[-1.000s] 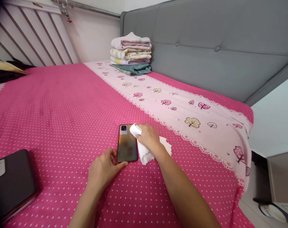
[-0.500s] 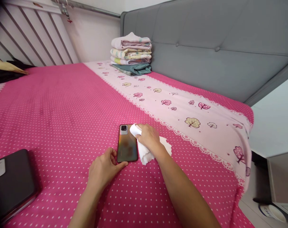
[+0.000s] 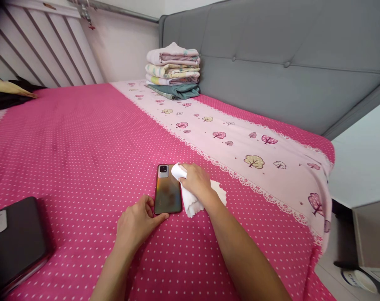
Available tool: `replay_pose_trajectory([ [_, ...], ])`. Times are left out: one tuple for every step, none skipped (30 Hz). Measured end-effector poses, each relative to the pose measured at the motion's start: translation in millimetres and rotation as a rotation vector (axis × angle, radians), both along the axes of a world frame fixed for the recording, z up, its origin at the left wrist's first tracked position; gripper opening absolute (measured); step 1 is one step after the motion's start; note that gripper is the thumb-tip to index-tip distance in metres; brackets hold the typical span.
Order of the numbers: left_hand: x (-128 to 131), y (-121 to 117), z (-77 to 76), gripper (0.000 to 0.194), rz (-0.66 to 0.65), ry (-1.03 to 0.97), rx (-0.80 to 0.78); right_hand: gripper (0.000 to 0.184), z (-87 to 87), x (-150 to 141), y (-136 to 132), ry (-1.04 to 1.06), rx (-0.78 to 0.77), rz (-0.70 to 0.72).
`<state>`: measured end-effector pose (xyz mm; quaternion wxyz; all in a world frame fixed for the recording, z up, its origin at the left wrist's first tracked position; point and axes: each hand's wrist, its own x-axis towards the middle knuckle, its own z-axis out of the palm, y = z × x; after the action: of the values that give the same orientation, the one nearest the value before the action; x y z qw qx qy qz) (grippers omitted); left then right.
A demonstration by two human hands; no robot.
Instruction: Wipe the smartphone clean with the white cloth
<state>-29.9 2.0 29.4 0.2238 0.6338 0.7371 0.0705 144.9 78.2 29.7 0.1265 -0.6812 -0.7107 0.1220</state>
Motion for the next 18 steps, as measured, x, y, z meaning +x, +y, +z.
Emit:
replay_pose_trajectory([
  [0.0, -0.1, 0.2, 0.031, 0.001, 0.002, -0.003, 0.049, 0.1, 0.1, 0.0, 0.0, 0.0, 0.0],
  [0.0, -0.1, 0.3, 0.031, 0.002, 0.004, -0.005, 0.048, 0.3, 0.1, -0.1, 0.0, 0.001, 0.0],
  [-0.1, -0.2, 0.4, 0.031, 0.002, 0.005, -0.005, 0.048, 0.5, 0.2, -0.1, 0.0, 0.001, 0.0],
  [-0.2, -0.3, 0.5, 0.031, 0.002, 0.004, -0.004, 0.048, 0.6, 0.2, -0.2, 0.0, 0.002, 0.0],
  [-0.3, -0.4, 0.4, 0.031, 0.002, 0.001, -0.004, 0.048, 0.7, 0.2, -0.3, 0.0, 0.003, 0.0],
  [-0.4, -0.5, 0.3, 0.031, 0.001, -0.002, -0.003, 0.048, 0.8, 0.2, -0.4, 0.001, 0.004, 0.001],
  [-0.5, -0.6, 0.0, 0.031, 0.001, -0.005, -0.003, 0.048, 0.7, 0.1, -0.4, 0.001, 0.005, 0.002],
  [-0.5, -0.7, -0.2, 0.031, 0.0, -0.006, -0.002, 0.048, 0.6, 0.0, -0.4, 0.002, 0.005, 0.001],
  [-0.5, -0.8, -0.5, 0.031, -0.001, -0.005, -0.004, 0.048, 0.4, -0.1, -0.4, 0.003, 0.006, 0.001],
  [-0.4, -0.9, -0.7, 0.032, 0.0, -0.004, -0.005, 0.049, 0.1, -0.1, -0.2, 0.003, 0.006, -0.001],
  [-0.3, -0.9, -0.8, 0.032, 0.0, -0.002, -0.005, 0.049, -0.1, -0.2, -0.1, 0.004, 0.005, -0.004],
  [-0.2, -0.9, -0.8, 0.032, 0.0, 0.0, -0.004, 0.049, -0.3, -0.3, 0.0, 0.004, 0.004, -0.007],
  [0.0, -0.7, -0.7, 0.032, 0.0, 0.001, -0.003, 0.049, -0.5, -0.3, 0.2, 0.004, 0.002, -0.009],
  [0.1, -0.5, -0.5, 0.032, -0.001, 0.001, -0.001, 0.049, -0.5, -0.3, 0.2, 0.004, 0.0, -0.011],
  [0.2, -0.3, -0.3, 0.032, -0.002, 0.003, 0.002, 0.049, -0.4, -0.3, 0.3, 0.004, -0.002, -0.013],
  [0.2, 0.0, -0.1, 0.032, -0.003, 0.003, 0.003, 0.049, -0.3, -0.3, 0.3, 0.003, -0.003, -0.013],
  [0.2, 0.2, 0.0, 0.032, -0.004, 0.004, 0.003, 0.048, -0.2, -0.2, 0.2, 0.002, -0.005, -0.011],
  [0.1, 0.3, 0.1, 0.032, -0.003, 0.005, 0.0, 0.048, -0.1, -0.2, 0.2, 0.002, -0.005, -0.01],
])
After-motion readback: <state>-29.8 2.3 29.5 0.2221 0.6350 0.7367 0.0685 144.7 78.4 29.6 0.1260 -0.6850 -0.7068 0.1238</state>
